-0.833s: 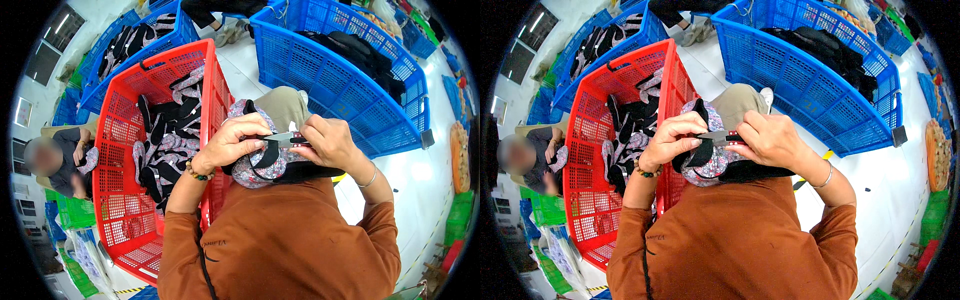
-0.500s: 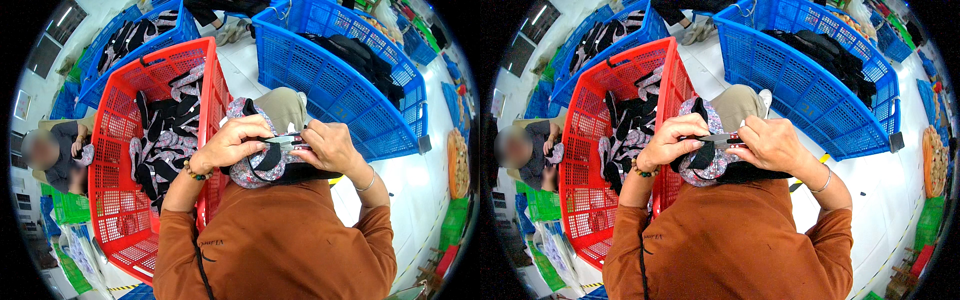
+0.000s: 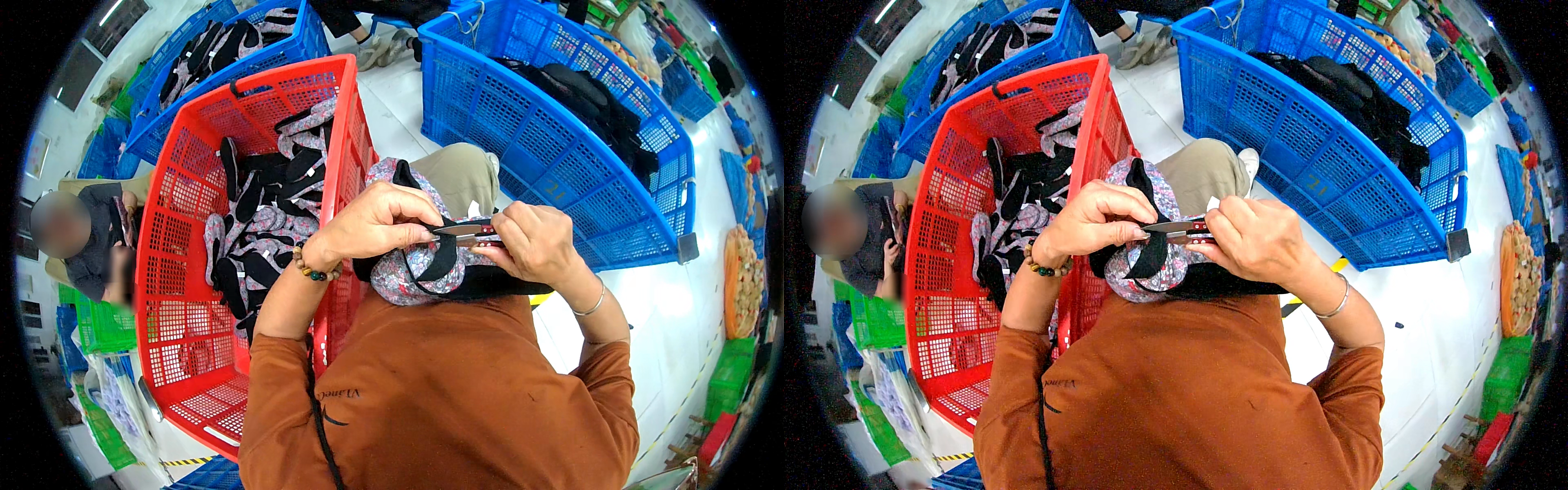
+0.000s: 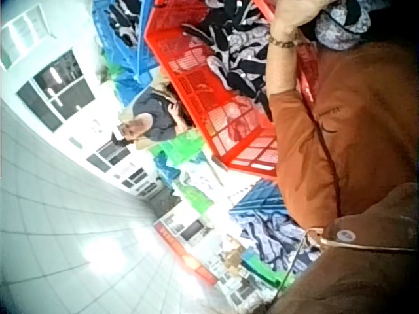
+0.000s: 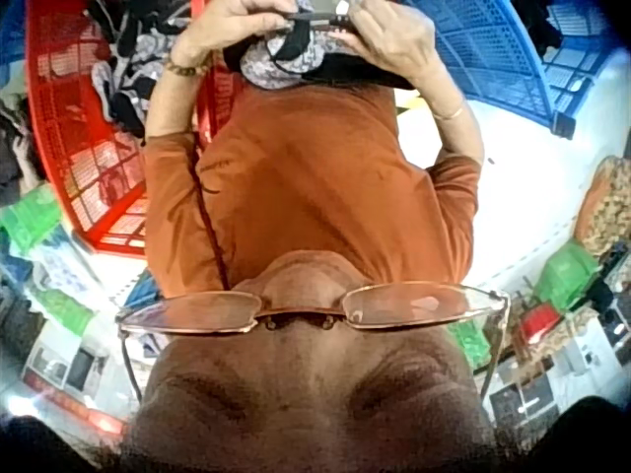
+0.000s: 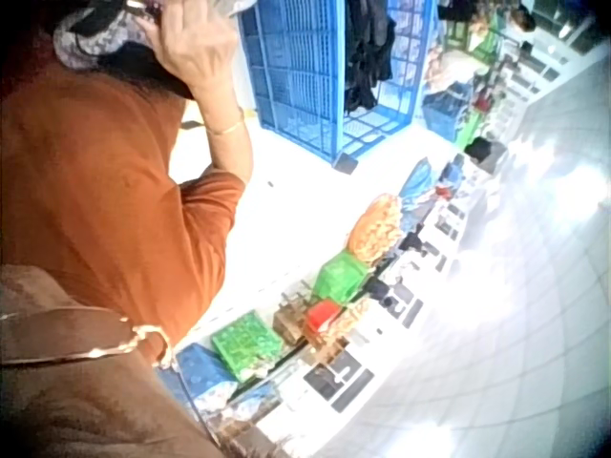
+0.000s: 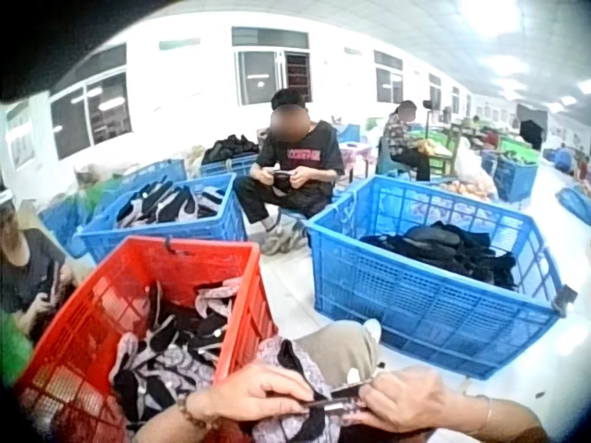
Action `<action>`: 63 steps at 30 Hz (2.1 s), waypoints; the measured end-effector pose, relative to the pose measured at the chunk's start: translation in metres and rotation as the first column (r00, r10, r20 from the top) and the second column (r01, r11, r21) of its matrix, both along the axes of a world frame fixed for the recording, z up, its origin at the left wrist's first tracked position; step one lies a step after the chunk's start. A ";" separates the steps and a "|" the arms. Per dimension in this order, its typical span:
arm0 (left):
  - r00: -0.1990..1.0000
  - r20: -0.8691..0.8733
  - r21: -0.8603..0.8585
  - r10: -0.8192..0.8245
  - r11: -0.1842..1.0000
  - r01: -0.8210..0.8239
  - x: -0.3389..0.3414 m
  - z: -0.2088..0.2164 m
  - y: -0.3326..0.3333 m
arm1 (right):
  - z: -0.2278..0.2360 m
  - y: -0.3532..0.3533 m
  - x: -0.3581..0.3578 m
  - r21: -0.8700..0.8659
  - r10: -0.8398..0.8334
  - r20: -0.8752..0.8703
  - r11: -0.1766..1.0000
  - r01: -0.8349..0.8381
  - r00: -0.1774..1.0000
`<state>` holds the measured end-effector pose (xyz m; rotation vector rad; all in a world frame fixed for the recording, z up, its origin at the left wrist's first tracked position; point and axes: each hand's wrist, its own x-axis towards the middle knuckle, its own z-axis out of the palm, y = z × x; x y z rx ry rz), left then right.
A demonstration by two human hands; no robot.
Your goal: The person uses scissors to trim excess fabric and loose threads from the edges of floral-patterned slippers. They handle the slippers one at a time, picking them from a red basket, cutting the material, and placing the finished items into a blue basket.
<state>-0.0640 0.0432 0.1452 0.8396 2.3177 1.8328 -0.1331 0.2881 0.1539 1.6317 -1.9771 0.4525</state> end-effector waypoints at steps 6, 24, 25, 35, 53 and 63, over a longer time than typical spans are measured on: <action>0.995 0.103 0.056 -0.012 0.998 0.006 0.003 0.002 0.004 | 0.002 -0.001 -0.001 0.004 0.006 0.051 1.000 -0.006 0.999; 0.986 0.164 0.017 -0.002 1.000 0.000 0.002 -0.002 0.007 | -0.001 0.004 0.002 0.077 -0.025 -0.043 0.997 0.028 0.999; 0.983 0.184 0.039 -0.008 0.999 0.001 0.002 -0.003 0.007 | -0.001 0.004 0.002 0.080 -0.029 -0.043 0.996 0.032 0.999; 0.963 0.261 0.220 -0.067 0.976 0.009 -0.004 -0.012 0.002 | 0.005 0.022 -0.012 -0.206 0.238 0.638 0.969 -0.135 0.733; 0.944 0.327 0.354 -0.035 0.931 -0.088 0.005 -0.018 0.000 | -0.007 -0.004 -0.006 -0.073 0.086 0.475 0.996 -0.059 0.876; 0.968 0.241 0.423 -0.065 0.905 -0.044 0.003 -0.028 0.002 | -0.015 -0.011 -0.011 -0.062 0.089 0.286 0.995 -0.074 0.954</action>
